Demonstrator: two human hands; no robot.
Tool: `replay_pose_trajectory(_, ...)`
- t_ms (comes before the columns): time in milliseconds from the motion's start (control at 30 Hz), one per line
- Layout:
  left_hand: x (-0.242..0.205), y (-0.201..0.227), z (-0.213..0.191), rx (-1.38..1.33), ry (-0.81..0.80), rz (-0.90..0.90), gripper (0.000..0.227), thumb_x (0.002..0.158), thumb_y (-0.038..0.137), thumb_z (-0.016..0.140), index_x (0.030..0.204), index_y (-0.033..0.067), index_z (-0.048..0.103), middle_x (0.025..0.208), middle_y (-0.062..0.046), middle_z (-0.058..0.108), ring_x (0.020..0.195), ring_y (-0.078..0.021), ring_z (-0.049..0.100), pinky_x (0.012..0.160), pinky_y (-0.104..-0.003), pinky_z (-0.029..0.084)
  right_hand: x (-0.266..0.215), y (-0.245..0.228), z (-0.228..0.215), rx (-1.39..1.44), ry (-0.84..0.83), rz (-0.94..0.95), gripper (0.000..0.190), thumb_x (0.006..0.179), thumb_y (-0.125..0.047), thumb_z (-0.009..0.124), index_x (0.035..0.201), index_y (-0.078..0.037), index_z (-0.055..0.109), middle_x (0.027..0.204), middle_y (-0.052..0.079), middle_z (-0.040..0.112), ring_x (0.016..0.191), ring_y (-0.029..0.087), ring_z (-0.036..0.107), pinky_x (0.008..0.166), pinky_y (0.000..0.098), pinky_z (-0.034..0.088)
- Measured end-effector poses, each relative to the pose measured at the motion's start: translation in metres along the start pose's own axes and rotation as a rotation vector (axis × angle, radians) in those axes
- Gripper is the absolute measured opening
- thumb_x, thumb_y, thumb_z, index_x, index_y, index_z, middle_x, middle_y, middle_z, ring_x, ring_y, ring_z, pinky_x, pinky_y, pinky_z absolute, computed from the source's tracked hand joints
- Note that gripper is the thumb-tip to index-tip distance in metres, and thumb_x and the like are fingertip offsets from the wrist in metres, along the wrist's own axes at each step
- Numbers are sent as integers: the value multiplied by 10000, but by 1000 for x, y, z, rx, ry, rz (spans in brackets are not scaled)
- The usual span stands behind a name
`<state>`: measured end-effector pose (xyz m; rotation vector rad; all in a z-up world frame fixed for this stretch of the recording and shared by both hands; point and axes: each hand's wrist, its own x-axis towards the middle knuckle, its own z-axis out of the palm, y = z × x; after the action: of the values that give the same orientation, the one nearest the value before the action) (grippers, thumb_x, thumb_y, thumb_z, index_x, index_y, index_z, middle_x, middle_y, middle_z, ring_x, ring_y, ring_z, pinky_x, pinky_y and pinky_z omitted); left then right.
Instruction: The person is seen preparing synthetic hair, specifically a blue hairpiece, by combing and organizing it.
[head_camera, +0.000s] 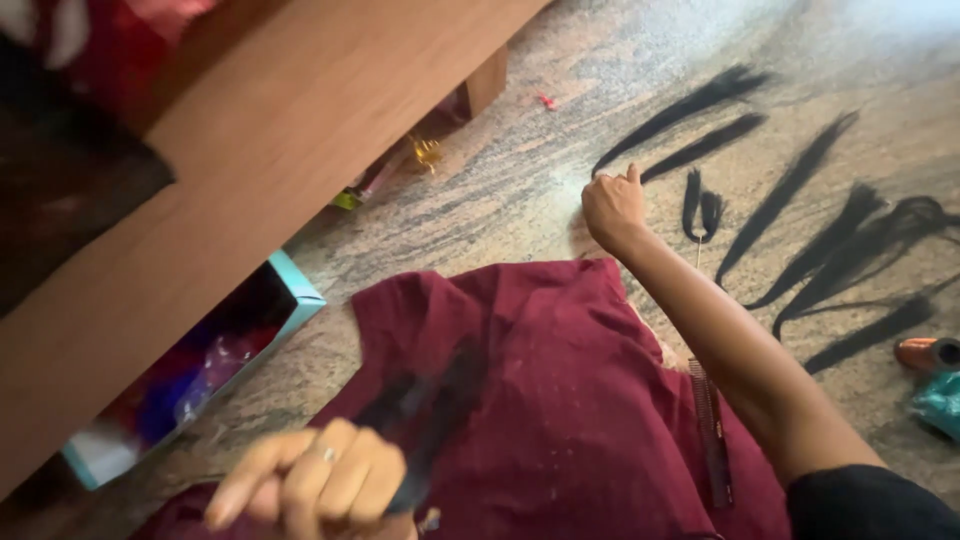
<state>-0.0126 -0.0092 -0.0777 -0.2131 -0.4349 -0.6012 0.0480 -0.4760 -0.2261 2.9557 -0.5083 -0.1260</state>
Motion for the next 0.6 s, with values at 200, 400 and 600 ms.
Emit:
replay_pose_trajectory(200, 114, -51, 93, 1219, 146, -30, 468, 1175, 347, 346, 1267, -18, 623, 585, -50, 584, 452, -69, 426, 461, -238, 335, -66, -34, -174, 618, 142, -98, 234, 907, -179, 691, 1078, -54, 792, 927, 215, 742, 867, 379, 720, 844, 462, 554)
replay_pose_trajectory(400, 135, -56, 138, 1627, -20, -14, 486, 1206, 422, 295, 1288, 17, 550, 895, -131, 710, 837, -203, 681, 877, -345, 550, -153, -79, -331, 1217, -3, -391, 208, 889, -149, 706, 1065, -105, 807, 962, 63, 818, 762, 171, 784, 673, 296, 621)
replay_pose_trajectory(600, 135, -39, 174, 2256, -225, -67, 501, 1184, 374, 289, 1265, 85, 691, 1413, -148, 652, 1439, -337, 492, 1235, -470, 341, -181, -146, -356, 1349, -73, -753, 300, 858, -150, 801, 1139, -54, 760, 864, 36, 776, 670, 107, 646, 598, 266, 527)
